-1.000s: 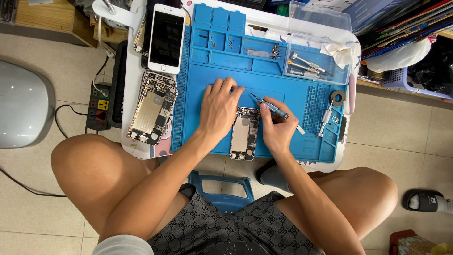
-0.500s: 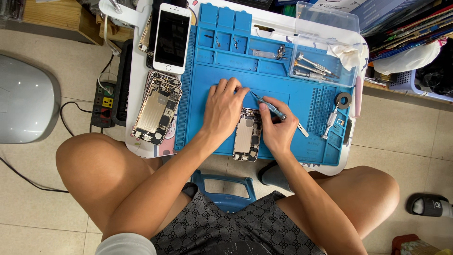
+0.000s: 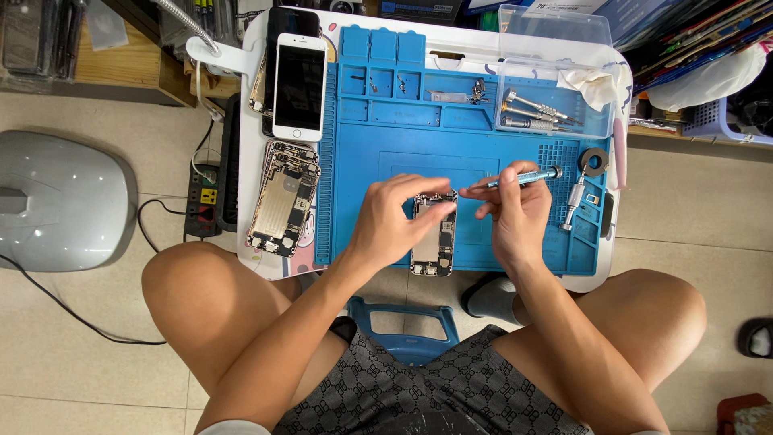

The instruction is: The person uses a screwdriver to remove screws from a disassembled smartphone chassis on a blue work mat. They then use tweezers to carefully lift and remove small internal components from the device.

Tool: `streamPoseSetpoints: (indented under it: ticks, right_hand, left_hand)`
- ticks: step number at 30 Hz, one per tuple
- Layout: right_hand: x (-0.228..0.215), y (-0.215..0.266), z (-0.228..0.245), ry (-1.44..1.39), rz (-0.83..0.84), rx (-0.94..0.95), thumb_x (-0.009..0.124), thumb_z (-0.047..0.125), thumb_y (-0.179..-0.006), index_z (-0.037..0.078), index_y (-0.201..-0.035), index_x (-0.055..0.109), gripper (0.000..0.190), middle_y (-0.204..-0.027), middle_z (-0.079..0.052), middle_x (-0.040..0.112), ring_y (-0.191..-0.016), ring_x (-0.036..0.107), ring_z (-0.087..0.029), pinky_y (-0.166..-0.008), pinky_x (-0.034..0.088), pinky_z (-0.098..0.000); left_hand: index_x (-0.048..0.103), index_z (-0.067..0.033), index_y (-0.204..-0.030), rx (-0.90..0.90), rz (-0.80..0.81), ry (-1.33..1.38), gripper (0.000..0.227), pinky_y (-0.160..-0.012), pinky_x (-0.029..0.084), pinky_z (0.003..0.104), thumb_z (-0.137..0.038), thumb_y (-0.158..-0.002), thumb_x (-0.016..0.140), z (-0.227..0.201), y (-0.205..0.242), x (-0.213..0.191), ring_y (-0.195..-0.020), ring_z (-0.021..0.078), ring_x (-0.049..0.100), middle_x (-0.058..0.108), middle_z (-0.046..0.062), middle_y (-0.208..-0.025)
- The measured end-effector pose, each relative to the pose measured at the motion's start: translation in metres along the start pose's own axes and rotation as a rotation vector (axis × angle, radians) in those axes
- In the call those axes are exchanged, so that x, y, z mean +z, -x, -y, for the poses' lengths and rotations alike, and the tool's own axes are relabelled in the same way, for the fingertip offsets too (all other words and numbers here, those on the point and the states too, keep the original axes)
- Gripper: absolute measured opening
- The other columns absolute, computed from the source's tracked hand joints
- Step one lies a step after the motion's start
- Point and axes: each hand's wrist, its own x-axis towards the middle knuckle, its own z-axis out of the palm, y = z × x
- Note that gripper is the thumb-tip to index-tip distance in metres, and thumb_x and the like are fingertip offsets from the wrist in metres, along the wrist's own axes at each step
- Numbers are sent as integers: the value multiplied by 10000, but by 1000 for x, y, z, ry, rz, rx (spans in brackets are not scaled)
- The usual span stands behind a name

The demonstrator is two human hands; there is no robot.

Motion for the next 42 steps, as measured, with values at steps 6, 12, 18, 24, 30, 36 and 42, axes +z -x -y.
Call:
streamPoseSetpoints:
  ticks: [6, 12, 18, 24, 30, 36, 42]
  right_hand:
    - [6, 16, 18, 119, 76, -156, 637, 245, -1074, 69, -1064, 423, 277, -863, -259, 740, -826, 803, -305, -561, 639, -265]
    - [-8, 19, 8, 172, 107, -248, 699, 167, -1030, 24, -1020, 451, 287, -854, -276, 745, -788, 798, -314, -557, 646, -313]
    - [-5, 18, 12, 195, 125, -262, 711, 165, -1022, 25, -1006, 466, 283, -845, -269, 751, -779, 799, -311, -562, 645, -320]
    - [1, 21, 17, 164, 111, -257, 700, 189, -1029, 32, -1014, 464, 284, -848, -253, 753, -788, 798, -295, -565, 643, -307]
    - [0, 19, 18, 207, 113, -283, 720, 145, -1018, 28, -990, 476, 272, -833, -248, 752, -783, 798, -297, -573, 633, -301]
    - [1, 19, 17, 200, 111, -289, 734, 136, -1008, 27, -979, 487, 272, -833, -247, 752, -786, 796, -288, -577, 636, -298]
    - [4, 21, 18, 241, 112, -319, 741, 130, -1006, 24, -962, 487, 279, -836, -238, 758, -791, 799, -280, -581, 629, -294]
  left_hand:
    - [808, -106, -1115, 44, -84, 155, 196, -850, 593, 379, -110, -919, 823, -21, 6, 1, -936, 257, 793, 823, 88, -986]
    - [827, -131, -1062, 111, -108, 138, 165, -807, 599, 351, -72, -908, 828, -20, 6, 3, -901, 247, 801, 831, 80, -955]
    - [834, -125, -1006, 139, -130, 128, 162, -769, 599, 332, -7, -899, 803, -16, 5, 6, -859, 253, 798, 829, 92, -911]
    - [825, -118, -983, 149, -125, 131, 151, -751, 600, 346, -7, -881, 816, -13, 5, 7, -851, 261, 796, 824, 95, -901]
    - [824, -109, -974, 146, -155, 123, 136, -765, 603, 345, 0, -895, 803, -11, 5, 11, -852, 258, 791, 822, 91, -895]
    - [822, -109, -962, 147, -164, 109, 126, -759, 601, 340, -4, -894, 805, -10, 5, 11, -841, 250, 789, 819, 94, -890]
    - [817, -85, -964, 158, -169, 83, 118, -772, 603, 346, 11, -902, 790, -9, 6, 11, -830, 259, 783, 814, 118, -882]
